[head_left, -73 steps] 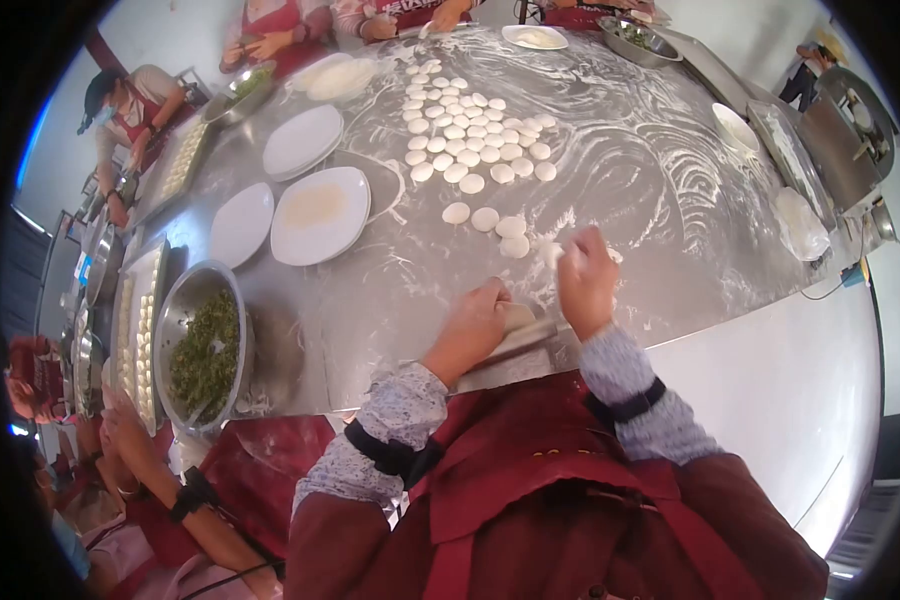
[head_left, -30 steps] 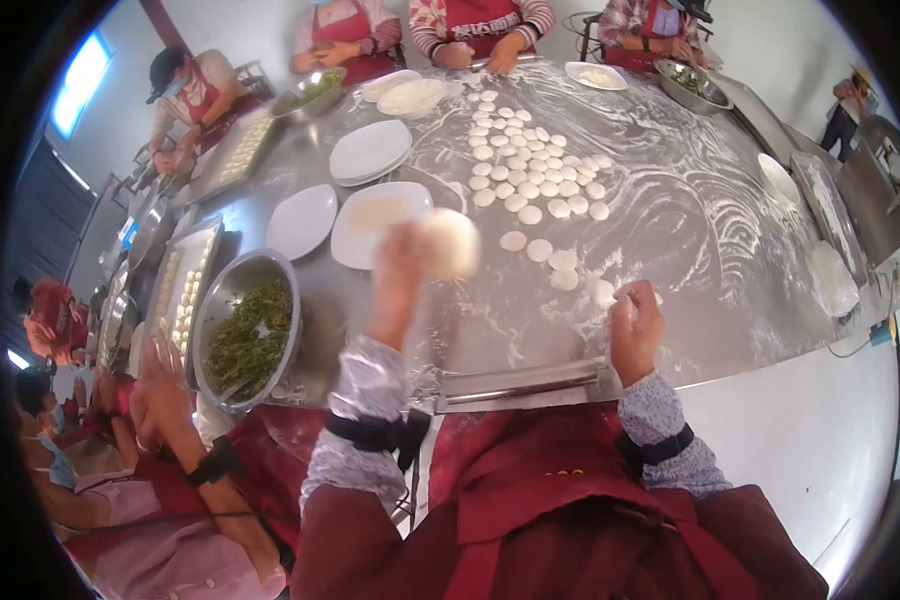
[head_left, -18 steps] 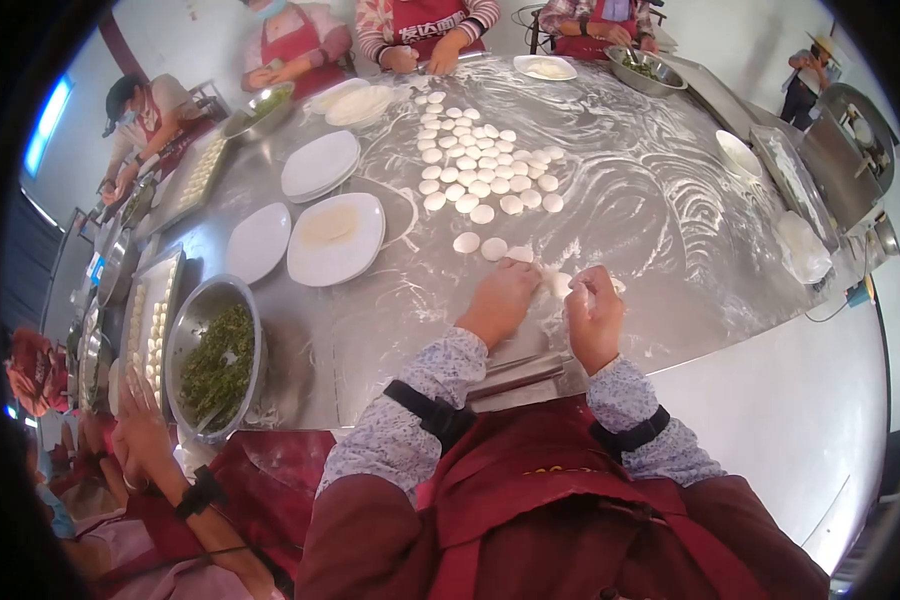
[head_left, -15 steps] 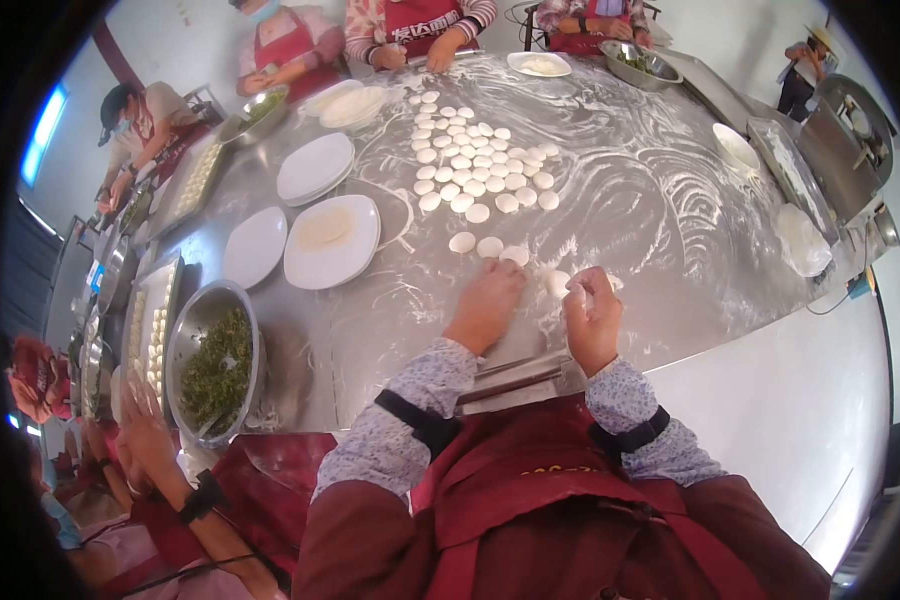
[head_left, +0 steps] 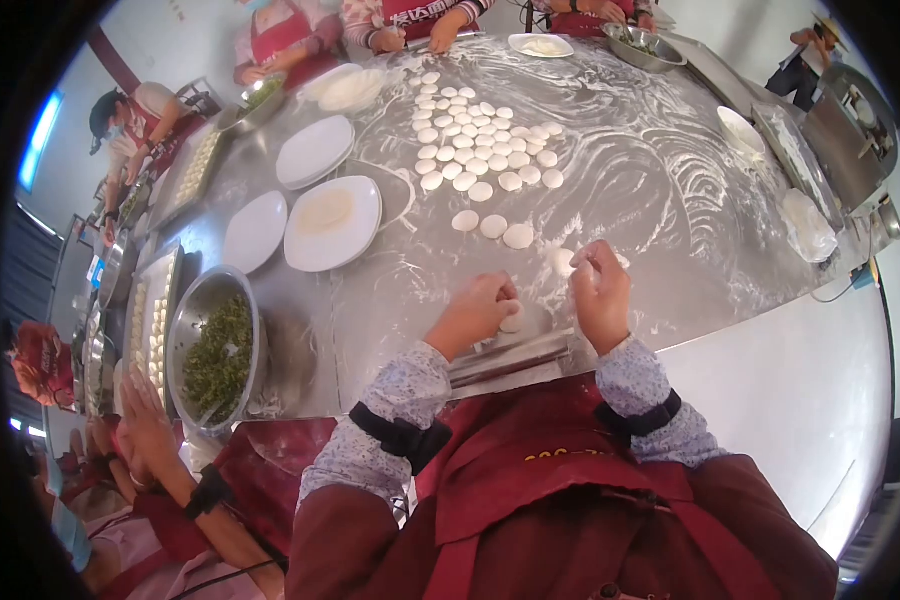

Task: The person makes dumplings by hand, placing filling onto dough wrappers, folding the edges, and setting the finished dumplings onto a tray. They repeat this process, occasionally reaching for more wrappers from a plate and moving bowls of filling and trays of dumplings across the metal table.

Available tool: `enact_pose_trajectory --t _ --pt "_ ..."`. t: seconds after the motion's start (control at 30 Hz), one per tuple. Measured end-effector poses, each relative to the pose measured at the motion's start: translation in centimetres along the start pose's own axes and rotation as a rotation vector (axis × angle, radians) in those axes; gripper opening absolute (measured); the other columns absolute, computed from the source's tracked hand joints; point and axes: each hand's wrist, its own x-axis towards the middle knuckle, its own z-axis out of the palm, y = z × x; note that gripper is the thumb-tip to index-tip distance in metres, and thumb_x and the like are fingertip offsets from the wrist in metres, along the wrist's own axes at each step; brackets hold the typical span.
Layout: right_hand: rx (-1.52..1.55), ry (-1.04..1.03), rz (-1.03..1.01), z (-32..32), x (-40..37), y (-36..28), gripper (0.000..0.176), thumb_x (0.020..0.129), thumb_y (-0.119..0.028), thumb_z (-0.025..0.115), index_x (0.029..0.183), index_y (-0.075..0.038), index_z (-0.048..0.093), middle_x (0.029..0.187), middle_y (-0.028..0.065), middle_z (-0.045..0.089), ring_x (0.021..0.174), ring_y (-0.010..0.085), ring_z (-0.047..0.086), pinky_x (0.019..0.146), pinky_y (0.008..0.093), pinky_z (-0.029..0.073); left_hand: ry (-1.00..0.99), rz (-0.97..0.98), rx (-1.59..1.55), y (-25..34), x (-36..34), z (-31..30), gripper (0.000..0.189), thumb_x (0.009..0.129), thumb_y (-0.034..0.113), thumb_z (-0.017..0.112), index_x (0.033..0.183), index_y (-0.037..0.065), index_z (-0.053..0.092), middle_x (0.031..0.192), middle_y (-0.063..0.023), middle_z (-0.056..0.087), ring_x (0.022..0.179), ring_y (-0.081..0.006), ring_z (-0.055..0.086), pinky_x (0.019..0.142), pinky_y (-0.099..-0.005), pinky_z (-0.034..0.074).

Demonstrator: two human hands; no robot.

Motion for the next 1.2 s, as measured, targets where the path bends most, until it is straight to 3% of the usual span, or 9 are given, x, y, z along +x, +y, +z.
enact_pose_trajectory --t 0.27,0.33,0.43,0.7,0.77,0.87,0.97,1.07,1.2 --pt "0.019 -0.025 -0.004 1.7 2.3 -1.2 0.011 0.075 -0.008 0.051 0.084 -0.001 0.052 0.07 0.0166 0.057 0.063 0.0268 0.059 0.06 0.0346 0.046 -0.078 0.041 0.064 2.1 -0.6 2.0 0.017 0.075 0.015 0.061 0.08 0.0 0.056 0.077 -0.0152 0.059 0.073 -0.0275 0.058 0.065 -0.0374 0.045" --pt "-0.119 0.047 -0.076 4.3 4.1 0.2 0.013 0.076 -0.009 0.051 0.086 -0.001 0.052 0.068 0.0162 0.057 0.062 0.0262 0.059 0.06 0.0346 0.046 0.162 0.044 0.111 1.4 0.7 2.7 0.015 0.077 0.014 0.057 0.082 0.0 0.056 0.077 -0.0175 0.059 0.073 -0.0314 0.057 0.065 -0.0396 0.044" --pt "-0.123 0.089 -0.094 3.5 3.1 0.7 0.012 0.077 -0.009 0.05 0.087 -0.002 0.051 0.07 0.0175 0.057 0.064 0.0295 0.059 0.06 0.0354 0.046 0.164 0.183 0.141 0.2 0.4 3.0 0.016 0.078 0.015 0.055 0.082 0.0 0.055 0.077 -0.0183 0.059 0.074 -0.034 0.056 0.066 -0.0411 0.043" --pt "-0.047 0.082 -0.049 2.6 1.9 0.6 0.01 0.077 -0.009 0.05 0.085 -0.003 0.051 0.074 0.0197 0.058 0.069 0.0362 0.059 0.061 0.0364 0.047 0.035 0.055 0.064 1.2 -1.4 1.9 0.016 0.08 0.015 0.055 0.081 -0.001 0.055 0.075 -0.0173 0.058 0.074 -0.0349 0.056 0.065 -0.0397 0.044" --pt "-0.082 0.068 -0.121 4.5 4.2 0.3 0.01 0.077 -0.009 0.049 0.085 -0.004 0.052 0.074 0.0194 0.059 0.069 0.0359 0.059 0.062 0.0358 0.047 0.226 0.057 0.094 1.0 -0.2 2.6 0.016 0.08 0.014 0.055 0.08 -0.001 0.054 0.076 -0.0185 0.058 0.074 -0.0349 0.056 0.065 -0.0402 0.044" --pt "-0.131 0.032 -0.061 5.4 4.8 0.0 0.01 0.077 -0.009 0.05 0.085 -0.004 0.052 0.073 0.019 0.058 0.067 0.0358 0.059 0.061 0.0358 0.047 0.236 0.196 0.144 0.7 0.5 2.5 0.014 0.079 0.012 0.053 0.08 -0.002 0.054 0.075 -0.0197 0.058 0.075 -0.0355 0.056 0.066 -0.0408 0.043" --pt "-0.187 0.058 -0.05 2.3 1.8 0.6 0.01 0.077 -0.01 0.05 0.085 -0.004 0.051 0.073 0.0191 0.058 0.068 0.0364 0.059 0.061 0.0372 0.046 0.068 0.167 0.162 0.2 -0.8 1.5 0.013 0.079 0.011 0.051 0.081 -0.002 0.054 0.075 -0.0194 0.058 0.074 -0.0361 0.056 0.066 -0.0413 0.044" --pt "-0.011 0.072 0.02 1.2 0.1 1.0 0.011 0.076 -0.011 0.052 0.085 -0.004 0.051 0.073 0.0194 0.059 0.071 0.0372 0.059 0.06 0.0386 0.047 0.098 0.18 0.082 0.2 -2.1 1.5 0.013 0.078 0.01 0.051 0.082 -0.001 0.055 0.075 -0.0187 0.059 0.073 -0.0366 0.057 0.066 -0.0413 0.044" --pt "-0.078 0.082 -0.105 4.1 3.8 0.6 0.014 0.075 -0.012 0.053 0.086 -0.004 0.051 0.071 0.019 0.058 0.069 0.0381 0.059 0.059 0.0395 0.046 0.155 0.142 0.142 1.1 -0.4 2.5 0.014 0.078 0.011 0.052 0.083 -0.001 0.055 0.075 -0.0182 0.059 0.072 -0.0367 0.057 0.066 -0.0412 0.044"
